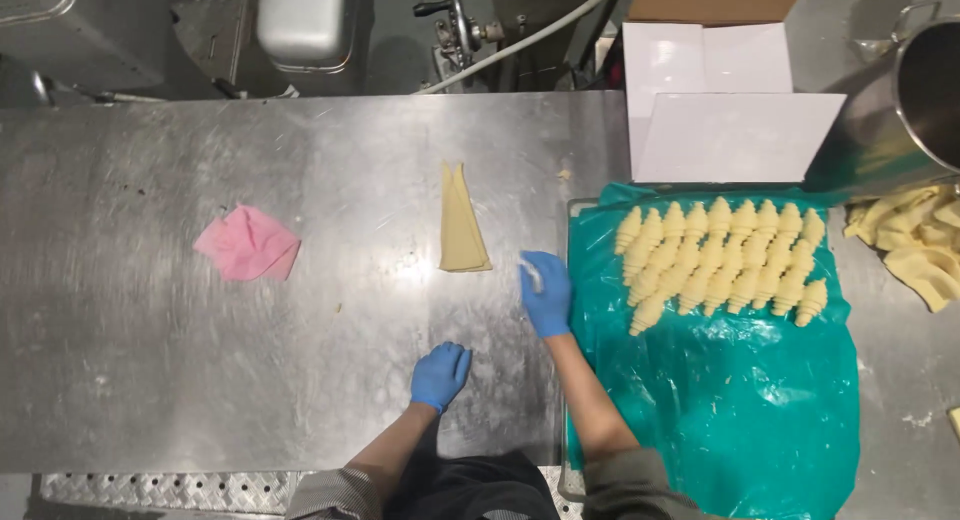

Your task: Rolling triangular pieces of dough into croissant shapes and placing them on a tray.

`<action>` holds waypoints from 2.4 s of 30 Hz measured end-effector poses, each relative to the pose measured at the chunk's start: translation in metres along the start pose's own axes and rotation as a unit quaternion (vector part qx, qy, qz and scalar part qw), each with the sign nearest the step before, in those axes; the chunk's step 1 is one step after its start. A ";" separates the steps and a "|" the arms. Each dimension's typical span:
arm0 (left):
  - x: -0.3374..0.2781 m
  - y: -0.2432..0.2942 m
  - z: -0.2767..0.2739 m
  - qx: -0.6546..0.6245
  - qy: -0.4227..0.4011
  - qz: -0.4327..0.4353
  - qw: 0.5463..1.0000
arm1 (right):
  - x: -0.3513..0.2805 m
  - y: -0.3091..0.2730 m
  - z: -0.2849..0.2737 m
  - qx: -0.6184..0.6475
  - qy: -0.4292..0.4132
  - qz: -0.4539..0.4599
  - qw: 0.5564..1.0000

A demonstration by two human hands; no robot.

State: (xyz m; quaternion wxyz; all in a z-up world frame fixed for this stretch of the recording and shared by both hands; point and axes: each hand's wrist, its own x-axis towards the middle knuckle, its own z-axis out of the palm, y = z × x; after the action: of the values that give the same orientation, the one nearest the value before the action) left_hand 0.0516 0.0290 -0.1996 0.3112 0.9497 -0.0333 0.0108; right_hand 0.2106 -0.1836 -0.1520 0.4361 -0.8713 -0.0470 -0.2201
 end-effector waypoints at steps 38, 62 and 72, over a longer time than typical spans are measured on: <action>-0.012 -0.021 -0.015 -0.135 0.016 0.028 0.990 | 0.065 -0.023 0.109 0.209 -0.163 0.273 0.925; 0.039 -0.078 -0.050 -0.620 -0.008 -0.270 0.737 | -0.087 -0.093 0.129 0.217 -0.142 0.252 0.932; 0.031 -0.093 -0.012 -0.629 0.001 -0.263 0.732 | -0.120 -0.037 0.119 0.402 -0.029 0.468 0.787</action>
State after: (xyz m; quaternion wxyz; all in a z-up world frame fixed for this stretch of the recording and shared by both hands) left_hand 0.0890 0.1098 -0.2435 0.8279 0.5077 0.2191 -0.0936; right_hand 0.1334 -0.0548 -0.2377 0.7948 -0.5386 0.2694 0.0748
